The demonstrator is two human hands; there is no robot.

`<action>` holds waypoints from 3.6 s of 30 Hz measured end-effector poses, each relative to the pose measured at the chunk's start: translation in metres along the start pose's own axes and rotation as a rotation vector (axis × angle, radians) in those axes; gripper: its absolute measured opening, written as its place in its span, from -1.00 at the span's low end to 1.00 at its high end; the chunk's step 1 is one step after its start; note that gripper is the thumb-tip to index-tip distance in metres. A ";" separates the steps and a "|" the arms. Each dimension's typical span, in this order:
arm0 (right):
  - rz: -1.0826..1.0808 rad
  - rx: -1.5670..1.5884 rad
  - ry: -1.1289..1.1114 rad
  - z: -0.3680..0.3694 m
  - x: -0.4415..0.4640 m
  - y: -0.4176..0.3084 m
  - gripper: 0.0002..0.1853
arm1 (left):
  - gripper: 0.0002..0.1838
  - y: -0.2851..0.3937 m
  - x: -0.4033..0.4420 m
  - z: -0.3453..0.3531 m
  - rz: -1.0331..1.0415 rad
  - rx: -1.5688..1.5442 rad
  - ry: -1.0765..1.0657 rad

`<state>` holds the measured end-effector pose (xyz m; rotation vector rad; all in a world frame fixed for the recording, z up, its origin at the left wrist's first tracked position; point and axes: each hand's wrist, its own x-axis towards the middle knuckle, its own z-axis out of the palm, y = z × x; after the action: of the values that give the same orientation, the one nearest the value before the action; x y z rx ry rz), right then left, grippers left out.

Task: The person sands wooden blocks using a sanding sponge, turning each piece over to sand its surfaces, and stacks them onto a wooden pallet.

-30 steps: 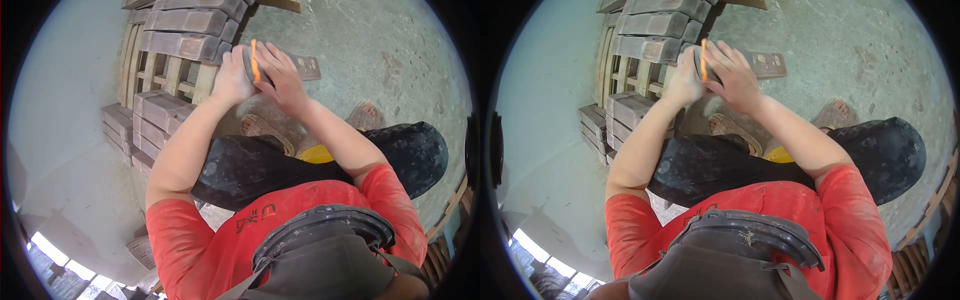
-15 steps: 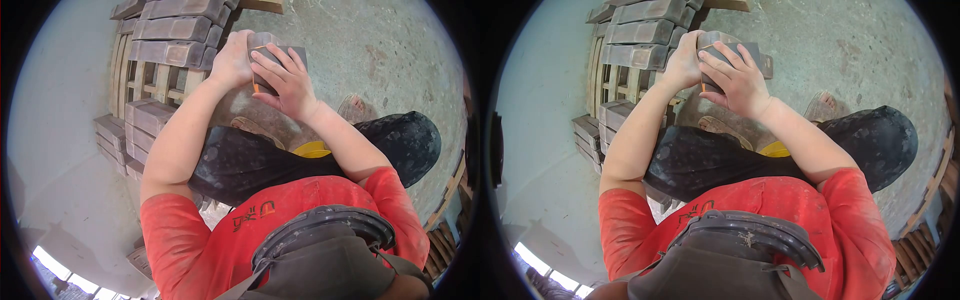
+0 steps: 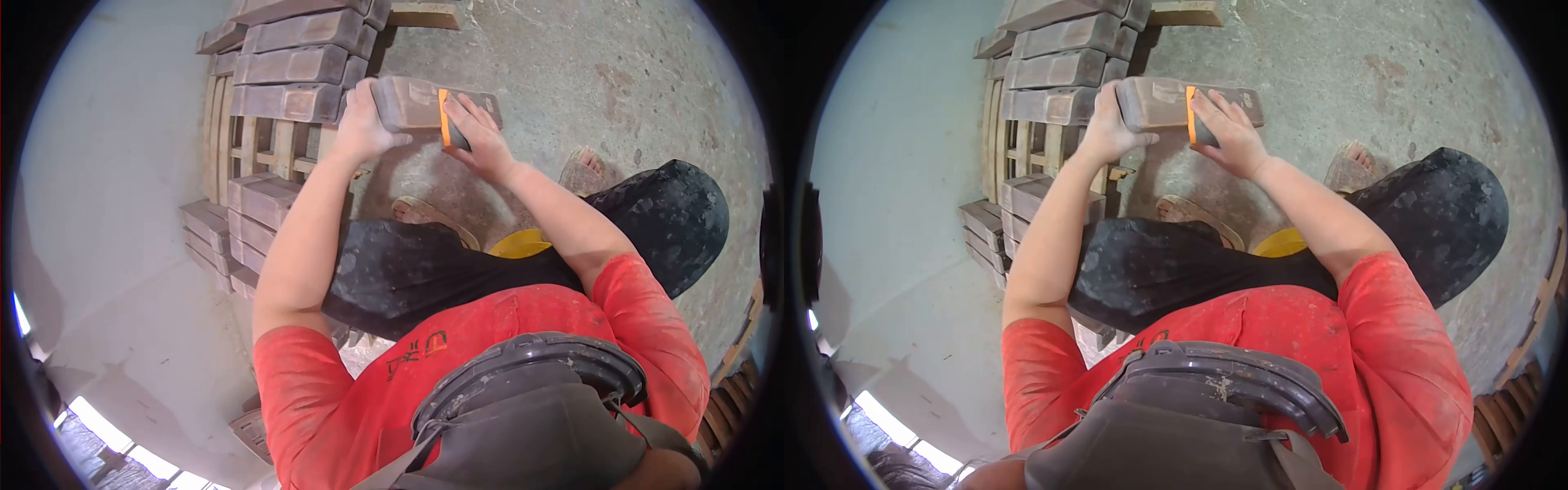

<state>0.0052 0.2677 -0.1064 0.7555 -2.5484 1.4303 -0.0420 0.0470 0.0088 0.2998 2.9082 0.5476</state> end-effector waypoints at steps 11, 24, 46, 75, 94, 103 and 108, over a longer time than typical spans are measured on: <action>0.092 -0.066 0.186 0.007 0.034 -0.048 -0.56 | 0.00 0.020 -0.015 0.012 0.097 0.081 0.102; -0.038 0.084 0.108 -0.017 0.032 -0.067 -0.67 | -0.05 0.028 -0.014 0.009 0.000 0.059 -0.024; -0.014 -0.153 0.222 -0.005 0.052 -0.047 -0.63 | -0.07 0.050 -0.023 0.007 -0.083 0.024 0.024; 0.016 -0.066 0.048 -0.022 0.026 -0.053 -0.62 | -0.10 0.039 -0.023 0.003 -0.078 0.113 -0.056; -0.152 -0.099 0.081 -0.003 0.035 -0.046 -0.56 | -0.13 0.015 -0.036 0.009 0.022 0.121 0.029; 0.027 -0.090 0.052 0.003 0.045 -0.043 -0.55 | -0.15 0.013 -0.029 0.016 -0.062 0.039 0.017; 0.143 -0.047 0.080 0.002 0.022 -0.057 -0.53 | -0.16 0.026 -0.035 0.010 -0.075 0.044 0.019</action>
<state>0.0136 0.2336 -0.0558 0.5077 -2.6098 1.4045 -0.0018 0.0658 0.0135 0.1909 2.9391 0.4773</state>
